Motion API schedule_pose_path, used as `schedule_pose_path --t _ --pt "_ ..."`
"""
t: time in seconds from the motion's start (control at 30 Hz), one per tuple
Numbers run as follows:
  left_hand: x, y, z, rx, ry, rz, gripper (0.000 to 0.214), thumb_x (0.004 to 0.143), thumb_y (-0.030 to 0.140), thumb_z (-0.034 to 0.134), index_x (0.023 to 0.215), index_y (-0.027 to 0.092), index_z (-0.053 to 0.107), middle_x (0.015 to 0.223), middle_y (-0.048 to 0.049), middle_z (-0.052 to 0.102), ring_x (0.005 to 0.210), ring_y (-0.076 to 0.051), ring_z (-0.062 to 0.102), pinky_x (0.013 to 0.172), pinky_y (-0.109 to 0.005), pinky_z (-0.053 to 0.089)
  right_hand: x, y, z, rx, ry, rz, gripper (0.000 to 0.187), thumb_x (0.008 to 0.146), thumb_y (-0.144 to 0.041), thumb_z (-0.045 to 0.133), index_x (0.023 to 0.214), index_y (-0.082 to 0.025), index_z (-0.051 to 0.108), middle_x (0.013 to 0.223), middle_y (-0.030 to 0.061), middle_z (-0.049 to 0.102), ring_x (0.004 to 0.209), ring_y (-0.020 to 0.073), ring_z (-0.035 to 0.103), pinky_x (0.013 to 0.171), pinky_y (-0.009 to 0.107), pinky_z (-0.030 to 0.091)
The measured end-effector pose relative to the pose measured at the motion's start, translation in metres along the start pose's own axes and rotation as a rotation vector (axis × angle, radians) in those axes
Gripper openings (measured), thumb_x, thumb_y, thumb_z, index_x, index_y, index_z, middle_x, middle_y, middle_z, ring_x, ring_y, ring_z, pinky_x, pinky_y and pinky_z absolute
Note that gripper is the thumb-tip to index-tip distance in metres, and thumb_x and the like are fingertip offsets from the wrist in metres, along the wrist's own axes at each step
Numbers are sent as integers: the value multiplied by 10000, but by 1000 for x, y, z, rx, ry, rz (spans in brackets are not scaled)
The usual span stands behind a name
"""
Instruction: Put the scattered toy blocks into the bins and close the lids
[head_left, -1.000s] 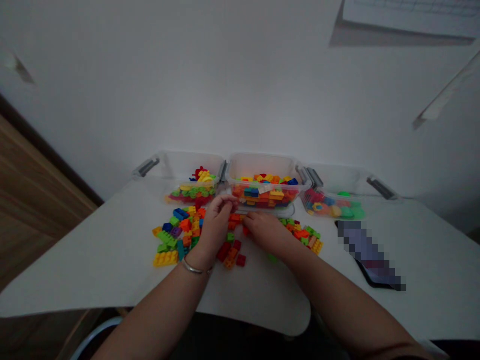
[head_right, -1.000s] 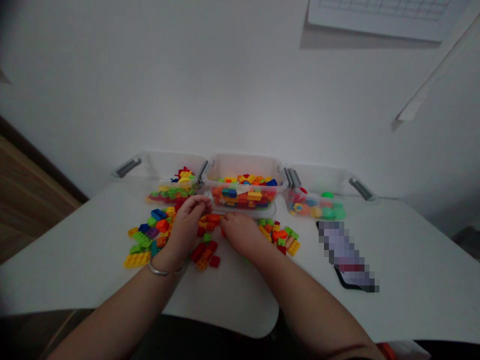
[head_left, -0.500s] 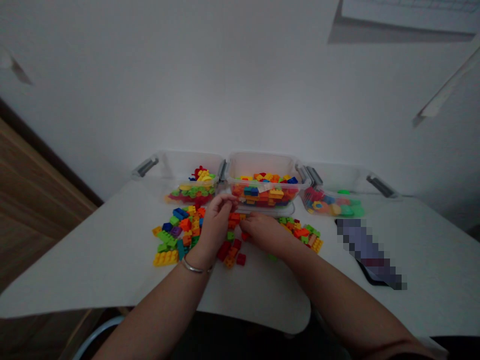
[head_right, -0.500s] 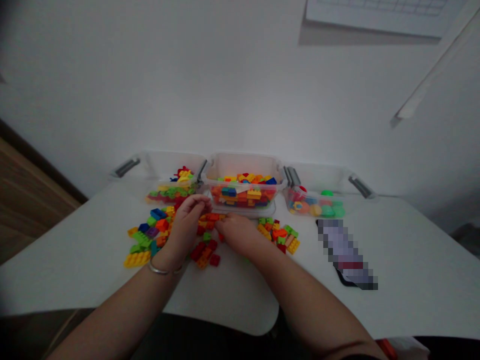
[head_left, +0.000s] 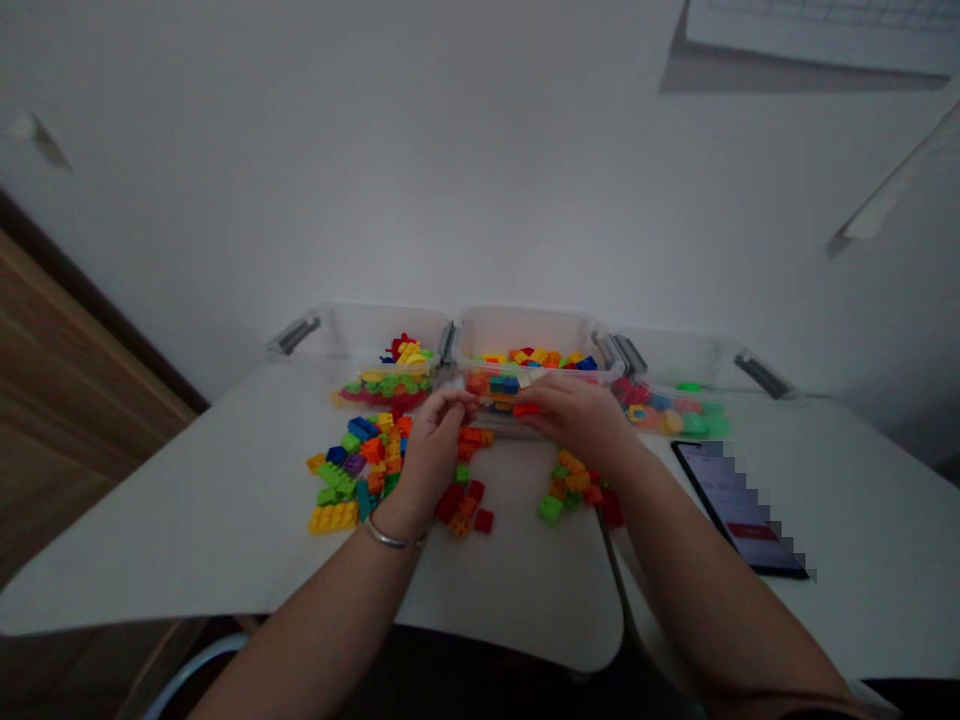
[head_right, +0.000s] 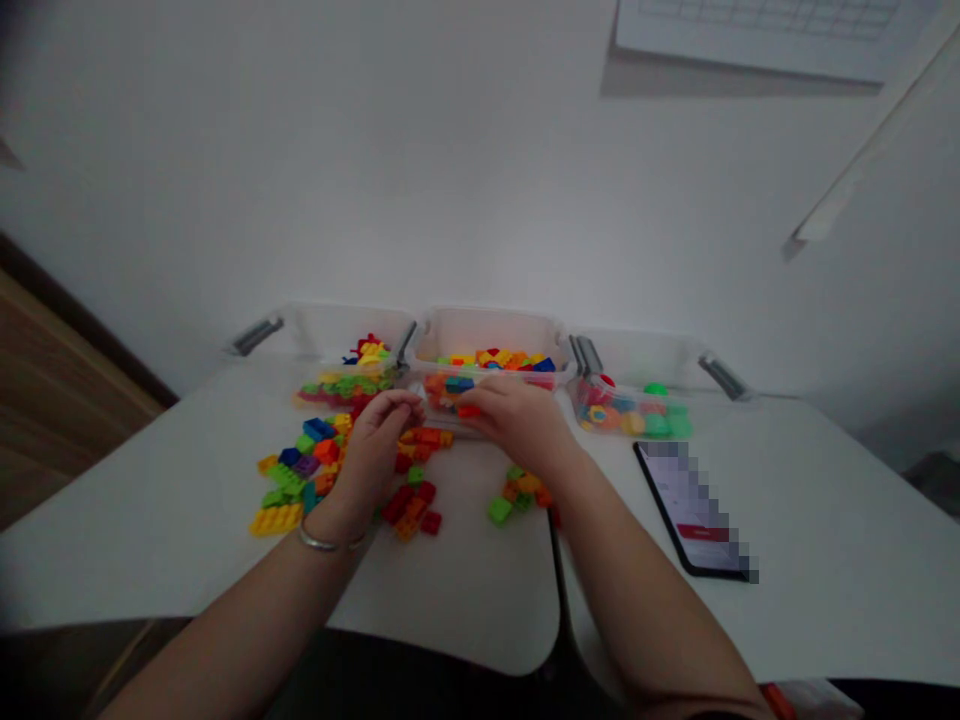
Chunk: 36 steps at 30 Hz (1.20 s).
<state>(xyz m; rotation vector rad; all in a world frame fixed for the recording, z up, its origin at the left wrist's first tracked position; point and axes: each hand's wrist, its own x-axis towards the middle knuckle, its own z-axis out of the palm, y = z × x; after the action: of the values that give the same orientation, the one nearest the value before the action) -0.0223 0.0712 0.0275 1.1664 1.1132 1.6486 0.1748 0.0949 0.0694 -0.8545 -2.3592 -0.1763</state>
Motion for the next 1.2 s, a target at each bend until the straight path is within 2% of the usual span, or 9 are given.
schedule_pose_path --t 0.13,0.2,0.3,0.47,0.73,0.87,1.0,1.1,1.2 --pt "0 -2 -1 -6 -6 1 101 747 265 575 795 190 620 754 3 624 712 -129 579 722 -274 480 -2 19 -21 -12 392 120 60 866 -285 654 851 -229 644 922 55 704 895 215 640 809 361 493" --pt "0 -3 -1 2 -8 -1 103 751 265 571 801 191 622 756 1 625 716 -129 581 725 -275 479 -3 25 -23 -22 488 184 43 858 -263 646 830 -232 635 951 57 697 925 224 634 824 384 499" --pt "0 -3 0 13 -8 -1 107 755 274 570 802 192 618 763 0 626 718 -133 581 725 -279 482 -5 33 -18 -13 530 259 47 856 -223 604 843 -216 649 969 77 682 948 229 625 841 396 505" --pt "0 -1 0 16 -13 7 104 761 261 563 804 187 623 765 -2 627 721 -130 580 723 -275 479 -5 42 -1 -30 434 342 141 872 -257 542 857 -214 675 1008 89 685 989 238 619 909 429 487" --pt "-1 0 -1 23 -25 6 91 766 250 559 796 187 619 741 4 614 713 -129 575 720 -272 481 -4 41 8 -174 160 348 314 928 -301 418 829 -188 693 843 97 725 865 259 647 1007 500 400" --pt "-1 2 -1 78 -48 18 98 785 254 545 816 193 614 755 0 613 735 -136 581 728 -275 482 -2 37 -4 -75 244 328 286 913 -332 447 997 -192 682 1018 103 726 994 273 630 986 488 427" --pt "-2 2 -2 130 -99 59 88 787 239 538 812 201 614 767 -5 618 747 -142 580 731 -279 477 -7 32 -26 17 333 364 259 902 -340 470 998 -222 680 1049 91 717 1017 260 630 927 453 471" --pt "-2 2 -2 121 -113 67 86 786 229 537 809 202 614 775 -8 623 748 -143 581 729 -280 475 -21 26 -36 69 250 396 264 901 -357 487 1016 -220 680 1062 96 712 1014 262 639 911 462 486" --pt "-2 2 -3 111 -113 72 96 787 232 535 820 198 620 771 -9 619 745 -144 578 720 -278 471 -44 15 -38 24 176 345 276 886 -376 536 1050 -204 677 1186 120 673 1127 289 594 986 504 439"
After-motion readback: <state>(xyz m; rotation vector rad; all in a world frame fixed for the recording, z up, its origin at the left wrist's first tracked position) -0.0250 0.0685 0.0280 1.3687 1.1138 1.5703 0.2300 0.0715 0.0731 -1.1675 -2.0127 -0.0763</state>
